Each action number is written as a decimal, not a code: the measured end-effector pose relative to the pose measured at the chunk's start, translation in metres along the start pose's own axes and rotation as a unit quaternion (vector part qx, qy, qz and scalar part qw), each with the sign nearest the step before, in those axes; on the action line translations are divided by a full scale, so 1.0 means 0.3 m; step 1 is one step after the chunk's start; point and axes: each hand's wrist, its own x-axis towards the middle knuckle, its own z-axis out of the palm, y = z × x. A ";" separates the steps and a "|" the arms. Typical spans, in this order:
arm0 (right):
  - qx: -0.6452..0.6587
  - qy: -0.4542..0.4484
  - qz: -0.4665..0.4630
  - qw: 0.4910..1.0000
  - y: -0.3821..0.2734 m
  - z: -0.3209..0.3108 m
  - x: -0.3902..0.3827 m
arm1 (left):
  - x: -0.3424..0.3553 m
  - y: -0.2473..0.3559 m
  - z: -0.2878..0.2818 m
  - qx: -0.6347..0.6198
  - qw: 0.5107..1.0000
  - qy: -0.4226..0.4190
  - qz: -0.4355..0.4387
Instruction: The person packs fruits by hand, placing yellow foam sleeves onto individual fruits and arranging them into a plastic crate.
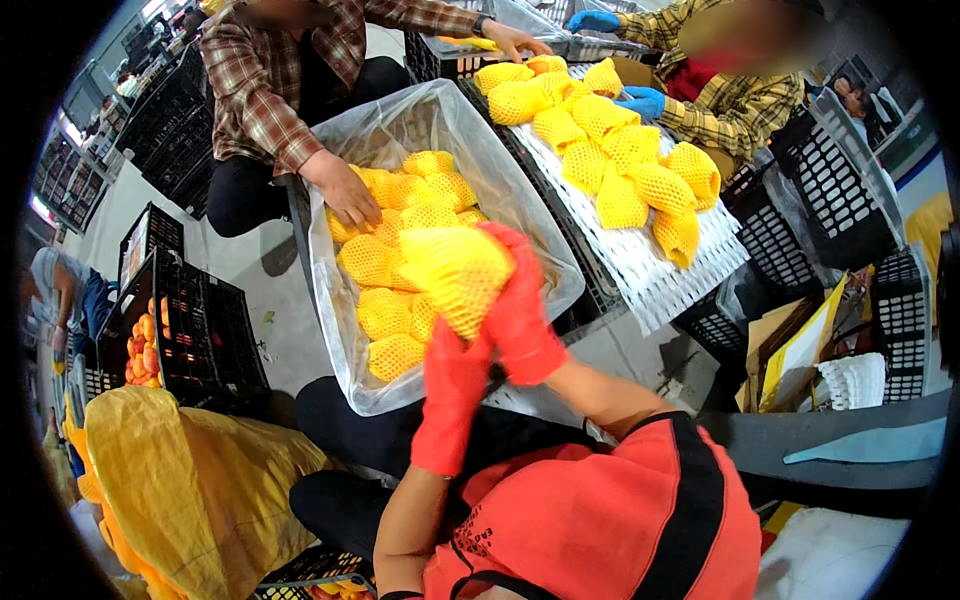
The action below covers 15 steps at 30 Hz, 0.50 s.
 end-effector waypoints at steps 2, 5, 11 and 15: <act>0.205 0.074 0.118 0.969 -0.002 -0.272 0.071 | -0.042 0.079 0.037 0.188 0.969 -0.104 0.125; 0.170 0.119 0.098 0.973 -0.090 -0.551 0.111 | -0.051 0.091 0.040 0.192 0.963 -0.105 0.155; -0.664 0.055 -0.127 0.735 -0.102 -0.877 0.105 | 0.031 0.086 -0.215 0.100 0.992 0.056 0.058; -0.606 0.073 -0.206 0.765 -0.219 -0.692 0.104 | 0.007 0.117 -0.444 0.035 0.973 0.218 -0.071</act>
